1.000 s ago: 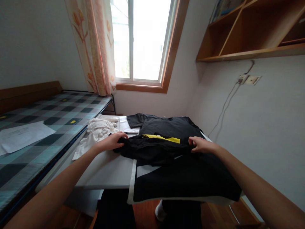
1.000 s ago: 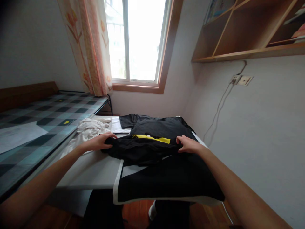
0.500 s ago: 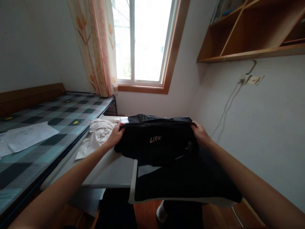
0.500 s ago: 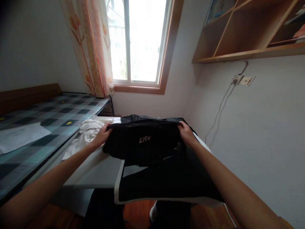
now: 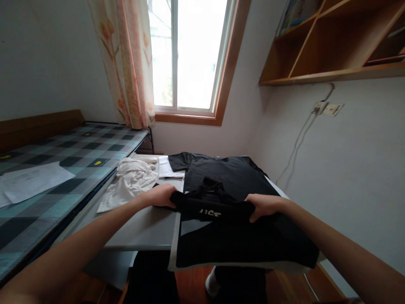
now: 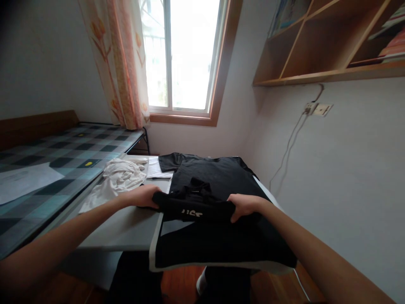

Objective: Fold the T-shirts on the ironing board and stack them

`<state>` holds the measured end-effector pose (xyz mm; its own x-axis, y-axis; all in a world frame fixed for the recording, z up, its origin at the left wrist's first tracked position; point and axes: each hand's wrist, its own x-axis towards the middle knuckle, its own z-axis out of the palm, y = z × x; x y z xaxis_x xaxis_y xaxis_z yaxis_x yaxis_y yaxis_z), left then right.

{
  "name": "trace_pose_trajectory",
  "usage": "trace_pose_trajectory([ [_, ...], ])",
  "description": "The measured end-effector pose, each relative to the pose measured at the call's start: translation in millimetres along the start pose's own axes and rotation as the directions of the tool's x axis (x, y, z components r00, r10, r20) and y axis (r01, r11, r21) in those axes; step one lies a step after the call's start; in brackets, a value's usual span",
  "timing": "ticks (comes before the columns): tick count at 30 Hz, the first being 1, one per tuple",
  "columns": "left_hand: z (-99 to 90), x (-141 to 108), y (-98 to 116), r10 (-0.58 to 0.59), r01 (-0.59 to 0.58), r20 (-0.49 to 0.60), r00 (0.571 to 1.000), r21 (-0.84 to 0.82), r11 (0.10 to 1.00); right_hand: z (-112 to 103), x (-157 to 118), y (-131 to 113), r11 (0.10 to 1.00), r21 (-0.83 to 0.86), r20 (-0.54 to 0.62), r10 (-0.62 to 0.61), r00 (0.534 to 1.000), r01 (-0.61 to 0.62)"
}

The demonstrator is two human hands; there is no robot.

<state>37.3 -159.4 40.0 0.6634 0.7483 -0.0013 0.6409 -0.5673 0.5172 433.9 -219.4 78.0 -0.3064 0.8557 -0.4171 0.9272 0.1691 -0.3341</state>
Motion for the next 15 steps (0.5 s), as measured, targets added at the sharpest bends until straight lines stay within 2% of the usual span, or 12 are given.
trace_pose_trajectory([
  [2,-3.2,6,-3,-0.004,0.011,-0.149,0.989,0.043,0.999,-2,3,-3,0.998,0.043,-0.148,-0.046,0.988,0.053],
  [4,-11.1,14,-6,-0.001,-0.010,-0.306,0.952,-0.033,0.999,-8,6,-7,0.978,0.157,-0.341,-0.077,0.937,0.138],
  [6,-20.0,21,-5,-0.021,-0.055,-0.430,0.903,-0.162,0.985,-13,7,-11,0.933,0.302,-0.497,-0.022,0.868,0.196],
  [8,-26.2,28,-2,-0.085,-0.103,-0.526,0.846,-0.317,0.943,-16,6,-15,0.869,0.438,-0.557,0.062,0.828,0.230],
  [10,-29.0,35,3,-0.185,-0.170,-0.592,0.784,-0.491,0.854,-19,2,-19,0.808,0.540,-0.530,0.108,0.841,0.236],
  [12,-30.4,40,9,-0.277,-0.246,-0.605,0.747,-0.638,0.730,-22,-6,-23,0.792,0.582,-0.422,0.101,0.901,0.183],
  [14,-32.6,42,12,-0.312,-0.257,-0.562,0.766,-0.713,0.653,-27,-16,-24,0.839,0.537,-0.238,0.052,0.970,0.086],
  [15,-34.2,41,14,-0.312,-0.223,-0.535,0.785,-0.715,0.663,-28,-20,-24,0.879,0.476,-0.117,0.027,0.993,0.032],
])
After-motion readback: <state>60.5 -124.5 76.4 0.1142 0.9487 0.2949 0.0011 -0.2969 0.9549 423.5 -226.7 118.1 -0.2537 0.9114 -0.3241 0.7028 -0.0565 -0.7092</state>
